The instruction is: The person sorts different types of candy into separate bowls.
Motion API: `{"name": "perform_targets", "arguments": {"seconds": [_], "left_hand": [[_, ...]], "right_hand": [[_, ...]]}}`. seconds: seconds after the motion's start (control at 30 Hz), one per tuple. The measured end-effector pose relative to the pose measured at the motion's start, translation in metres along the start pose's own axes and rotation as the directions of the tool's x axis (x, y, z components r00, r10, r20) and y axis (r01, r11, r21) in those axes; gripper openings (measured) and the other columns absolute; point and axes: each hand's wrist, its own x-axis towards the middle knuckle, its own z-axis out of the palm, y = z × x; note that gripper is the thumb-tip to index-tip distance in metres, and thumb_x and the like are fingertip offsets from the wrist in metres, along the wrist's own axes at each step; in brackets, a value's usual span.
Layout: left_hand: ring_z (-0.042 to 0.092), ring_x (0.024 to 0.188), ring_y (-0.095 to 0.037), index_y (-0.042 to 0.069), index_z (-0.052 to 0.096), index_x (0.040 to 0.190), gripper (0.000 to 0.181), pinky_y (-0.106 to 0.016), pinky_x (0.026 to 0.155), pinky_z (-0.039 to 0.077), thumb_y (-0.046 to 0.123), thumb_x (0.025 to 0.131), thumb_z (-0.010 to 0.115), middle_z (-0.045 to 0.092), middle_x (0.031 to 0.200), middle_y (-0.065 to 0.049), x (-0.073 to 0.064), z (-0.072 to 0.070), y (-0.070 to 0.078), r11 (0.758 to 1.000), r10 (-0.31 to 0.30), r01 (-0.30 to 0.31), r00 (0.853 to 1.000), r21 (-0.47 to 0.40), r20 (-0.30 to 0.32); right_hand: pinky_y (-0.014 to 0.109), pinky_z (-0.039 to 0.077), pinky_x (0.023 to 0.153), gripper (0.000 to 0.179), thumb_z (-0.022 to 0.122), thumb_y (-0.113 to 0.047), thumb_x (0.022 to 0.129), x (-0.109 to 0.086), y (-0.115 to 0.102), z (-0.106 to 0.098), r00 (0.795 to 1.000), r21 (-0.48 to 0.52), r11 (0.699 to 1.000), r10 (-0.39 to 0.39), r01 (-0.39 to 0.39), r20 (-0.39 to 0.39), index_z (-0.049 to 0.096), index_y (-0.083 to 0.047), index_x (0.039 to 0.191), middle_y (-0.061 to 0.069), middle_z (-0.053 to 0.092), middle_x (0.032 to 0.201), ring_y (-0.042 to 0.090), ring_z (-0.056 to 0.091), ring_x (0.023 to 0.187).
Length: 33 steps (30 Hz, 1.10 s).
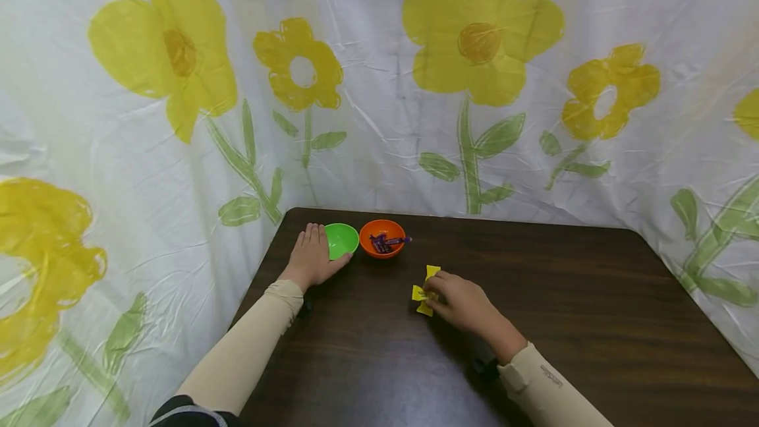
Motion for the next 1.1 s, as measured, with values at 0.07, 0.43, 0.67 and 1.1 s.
{"name": "perform_targets", "arguments": {"seconds": [0.07,0.43,0.67,1.1], "left_hand": [[0.021,0.16,-0.053,-0.019,0.022,0.16,0.11,-0.06,0.132,0.019,0.07,0.101,0.047,0.025,0.168,-0.039,0.0,0.002,-0.001,1.0,0.002,-0.002,1.0,-0.002,0.003],[0.02,0.16,-0.052,-0.019,0.022,0.16,0.109,-0.06,0.132,0.019,0.069,0.102,0.048,0.025,0.168,-0.038,-0.002,0.0,0.002,1.0,-0.004,0.004,1.0,-0.019,0.003],[0.021,0.16,-0.052,-0.019,0.022,0.16,0.109,-0.06,0.132,0.019,0.07,0.101,0.048,0.025,0.168,-0.038,-0.002,0.001,0.0,1.0,0.0,0.0,1.0,-0.009,0.002],[0.021,0.161,-0.051,-0.017,0.022,0.161,0.112,-0.058,0.133,0.019,0.073,0.1,0.046,0.026,0.169,-0.036,0.001,0.005,-0.001,1.0,-0.01,0.01,1.0,0.004,0.0]], "right_hand": [[0.031,0.056,0.068,0.014,0.082,-0.019,0.095,0.003,-0.002,0.0,1.0,0.011,1.0,0.011,-0.011,0.006,0.075,-0.02,0.107,-0.003,0.069,0.102,0.016,0.07,0.088],[0.035,0.06,0.074,0.015,0.081,-0.02,0.095,0.012,-0.007,0.004,1.0,0.023,1.0,0.007,-0.007,0.017,0.076,-0.02,0.108,-0.003,0.074,0.105,0.015,0.071,0.091],[0.035,0.059,0.073,0.015,0.081,-0.02,0.095,0.014,-0.011,0.002,1.0,0.038,0.999,0.014,-0.015,0.028,0.076,-0.02,0.109,-0.004,0.074,0.106,0.016,0.072,0.091],[0.028,0.053,0.068,0.017,0.08,-0.026,0.096,0.042,-0.026,-0.001,0.998,0.063,0.997,0.043,-0.041,-0.038,0.079,-0.018,0.112,-0.003,0.07,0.1,0.01,0.063,0.08]]}}
